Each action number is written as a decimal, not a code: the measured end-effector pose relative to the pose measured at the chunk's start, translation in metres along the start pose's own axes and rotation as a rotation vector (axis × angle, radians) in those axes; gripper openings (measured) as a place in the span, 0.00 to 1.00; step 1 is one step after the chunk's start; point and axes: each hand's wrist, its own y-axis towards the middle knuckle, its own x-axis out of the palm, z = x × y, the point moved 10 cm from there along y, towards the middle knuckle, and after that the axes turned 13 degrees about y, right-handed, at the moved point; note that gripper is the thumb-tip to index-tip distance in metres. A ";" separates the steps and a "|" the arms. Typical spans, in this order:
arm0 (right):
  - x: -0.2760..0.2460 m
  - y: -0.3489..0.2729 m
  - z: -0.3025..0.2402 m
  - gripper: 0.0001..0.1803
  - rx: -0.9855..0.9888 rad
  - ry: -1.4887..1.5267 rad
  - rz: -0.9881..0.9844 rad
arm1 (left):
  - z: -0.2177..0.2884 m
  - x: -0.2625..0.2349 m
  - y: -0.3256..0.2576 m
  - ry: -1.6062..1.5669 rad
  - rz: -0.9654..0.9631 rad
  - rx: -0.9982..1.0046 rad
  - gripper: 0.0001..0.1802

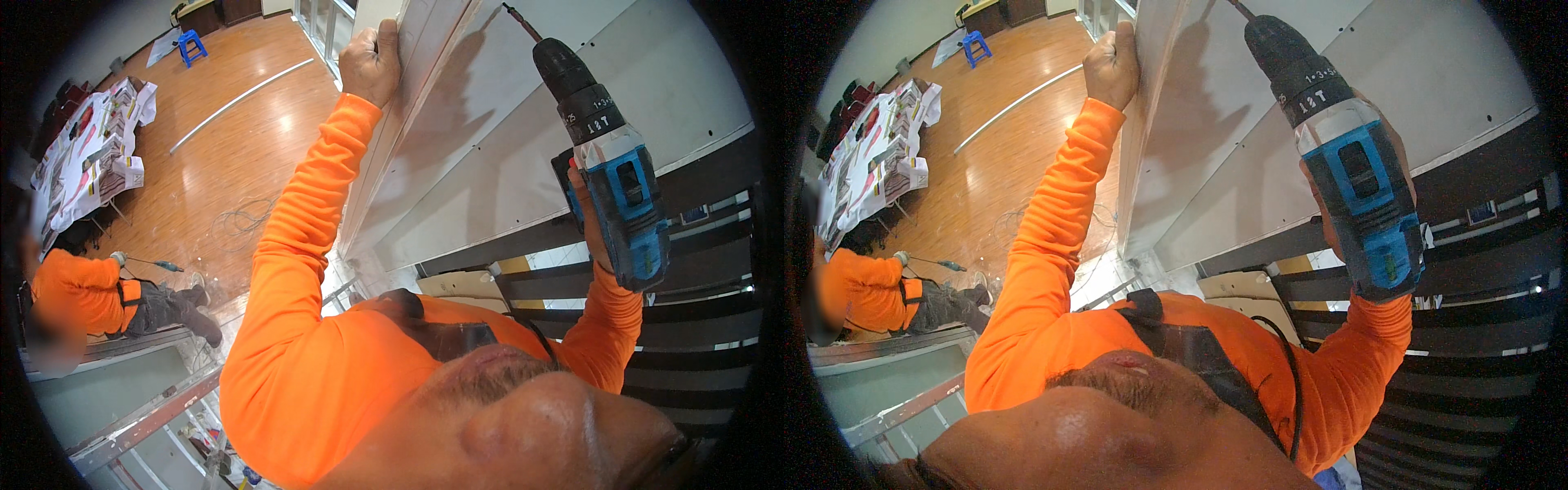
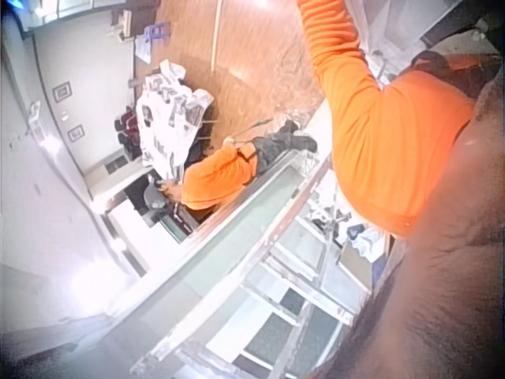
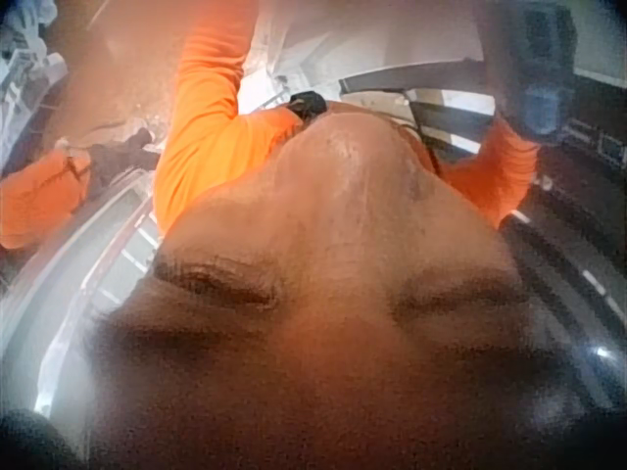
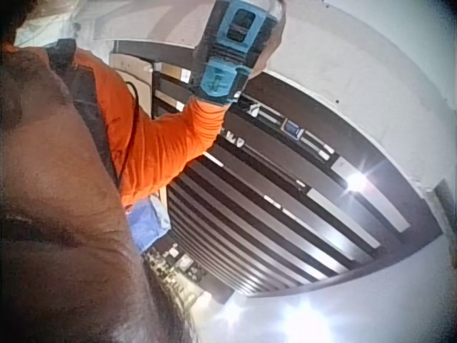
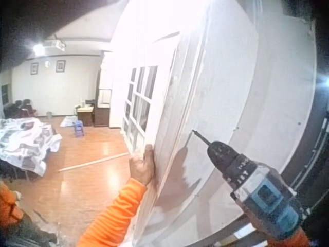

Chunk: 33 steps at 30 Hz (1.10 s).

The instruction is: The person uses a cordless drill to secure white ceiling panels to the ceiling structure. They repeatedly position screws and drive them into the panels while standing on a ladder. Another person is visible in the background moving around the room.

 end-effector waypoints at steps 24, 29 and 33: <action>0.082 0.012 -0.050 0.28 -0.251 -0.831 -0.104 | 0.007 -0.016 0.001 -0.039 0.035 0.022 0.38; 0.091 0.012 -0.052 0.29 -0.285 -0.964 -0.109 | 0.004 -0.017 -0.009 -0.042 0.063 0.018 0.38; 0.099 0.012 -0.057 0.30 -0.305 -1.032 -0.120 | 0.006 -0.019 -0.011 -0.034 0.033 -0.005 0.38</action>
